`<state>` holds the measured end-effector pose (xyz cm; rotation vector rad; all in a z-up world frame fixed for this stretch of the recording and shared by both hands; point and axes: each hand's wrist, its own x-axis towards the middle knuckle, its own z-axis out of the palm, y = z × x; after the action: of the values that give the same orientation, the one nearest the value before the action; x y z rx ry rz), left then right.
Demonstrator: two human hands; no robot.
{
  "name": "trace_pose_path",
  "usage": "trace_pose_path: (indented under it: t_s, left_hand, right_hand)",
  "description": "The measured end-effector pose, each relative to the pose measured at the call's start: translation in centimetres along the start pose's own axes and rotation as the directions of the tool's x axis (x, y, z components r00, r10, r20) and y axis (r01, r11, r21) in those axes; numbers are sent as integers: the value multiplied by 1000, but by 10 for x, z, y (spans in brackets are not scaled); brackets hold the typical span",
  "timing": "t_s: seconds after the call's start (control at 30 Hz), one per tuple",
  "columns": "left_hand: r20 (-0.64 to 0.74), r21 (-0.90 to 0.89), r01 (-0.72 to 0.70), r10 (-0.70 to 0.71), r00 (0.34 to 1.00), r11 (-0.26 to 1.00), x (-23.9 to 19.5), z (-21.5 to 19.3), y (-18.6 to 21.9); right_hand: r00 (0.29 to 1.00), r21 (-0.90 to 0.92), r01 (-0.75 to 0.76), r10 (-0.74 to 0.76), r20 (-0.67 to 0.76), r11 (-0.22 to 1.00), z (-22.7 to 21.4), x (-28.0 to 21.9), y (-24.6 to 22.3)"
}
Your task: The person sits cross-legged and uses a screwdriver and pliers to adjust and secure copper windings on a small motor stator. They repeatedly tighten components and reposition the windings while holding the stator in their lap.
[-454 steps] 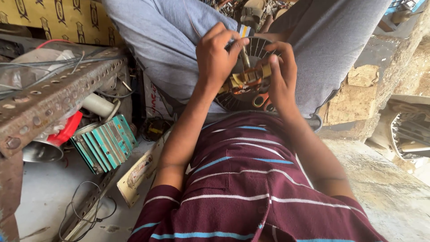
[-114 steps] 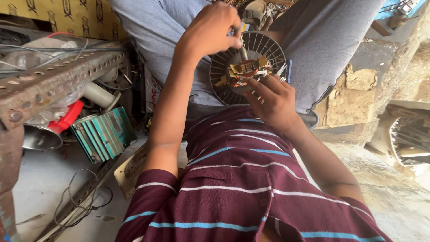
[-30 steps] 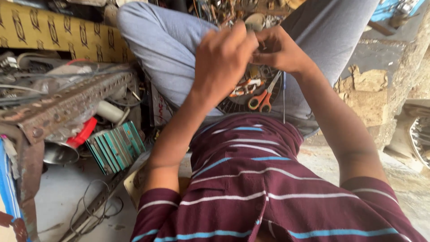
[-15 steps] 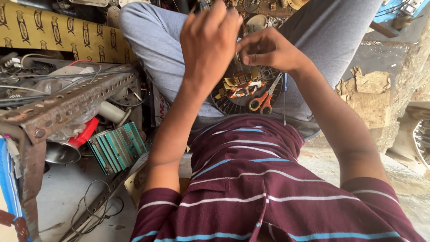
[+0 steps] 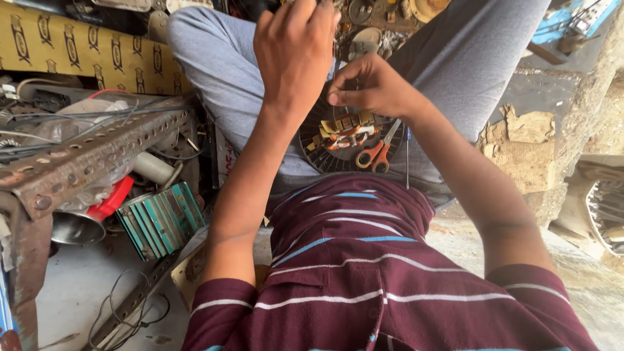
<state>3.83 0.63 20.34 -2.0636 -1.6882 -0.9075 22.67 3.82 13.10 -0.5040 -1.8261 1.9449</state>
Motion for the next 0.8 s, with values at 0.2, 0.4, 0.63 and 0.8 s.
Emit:
trace_pose_path:
  t_s: [0.2,0.4,0.63,0.8]
  left_hand:
    - [282,-227,80,-13,959,971,-31,-30,30]
    - [679,-279,-132,293,673,951,-73,-73,74]
    - [781,-425,36,346,519,905,-87,-90,50]
    - [696,-319,79,177,696,944,-59,-80,18]
  right_hand:
    - [994,76,-91,95,-56,993,-11,-6,16]
    - [986,-334,142,-103,131,932,-24,-10,-2]
    - [762,-892,175,-631,-146,418,47,-65,-31]
    - [872,-911,61,-466,-152,409,93,-102,-14]
